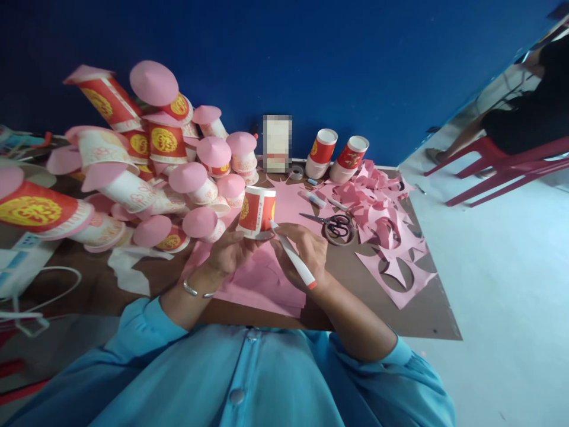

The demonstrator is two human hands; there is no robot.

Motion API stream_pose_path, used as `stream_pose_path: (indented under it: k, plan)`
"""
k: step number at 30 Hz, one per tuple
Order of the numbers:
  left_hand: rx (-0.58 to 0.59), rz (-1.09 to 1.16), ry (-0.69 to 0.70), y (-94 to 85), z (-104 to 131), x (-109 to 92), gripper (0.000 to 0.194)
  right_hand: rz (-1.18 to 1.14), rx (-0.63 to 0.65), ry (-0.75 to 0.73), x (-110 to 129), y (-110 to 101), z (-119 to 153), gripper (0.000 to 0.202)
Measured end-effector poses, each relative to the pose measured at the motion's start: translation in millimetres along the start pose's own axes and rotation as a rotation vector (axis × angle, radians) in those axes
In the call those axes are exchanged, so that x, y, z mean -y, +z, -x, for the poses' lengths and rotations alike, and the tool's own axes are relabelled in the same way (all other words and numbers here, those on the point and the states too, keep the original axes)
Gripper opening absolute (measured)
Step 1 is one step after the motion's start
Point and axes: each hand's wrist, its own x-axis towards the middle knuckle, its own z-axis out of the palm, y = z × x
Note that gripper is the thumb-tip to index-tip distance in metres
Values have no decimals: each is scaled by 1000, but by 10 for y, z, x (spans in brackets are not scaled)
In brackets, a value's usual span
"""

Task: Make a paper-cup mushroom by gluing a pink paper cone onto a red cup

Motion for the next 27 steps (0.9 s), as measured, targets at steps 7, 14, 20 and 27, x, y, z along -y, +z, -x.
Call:
stream_pose_path:
  k: [7, 14, 20, 27]
  plan:
    - [46, -59, 13, -6, 4, 18, 75, 8, -9, -20, 4, -5, 30, 18]
    - [39, -180, 50, 20, -6, 13, 74, -72, 60, -71, 14, -20, 4, 19]
    - [38, -138, 2, -40, -21, 50, 72, -87, 50, -52, 44, -31, -2, 17]
    - [43, -99, -11, -41, -5, 49, 73, -36, 64, -97, 62, -18, -5, 13]
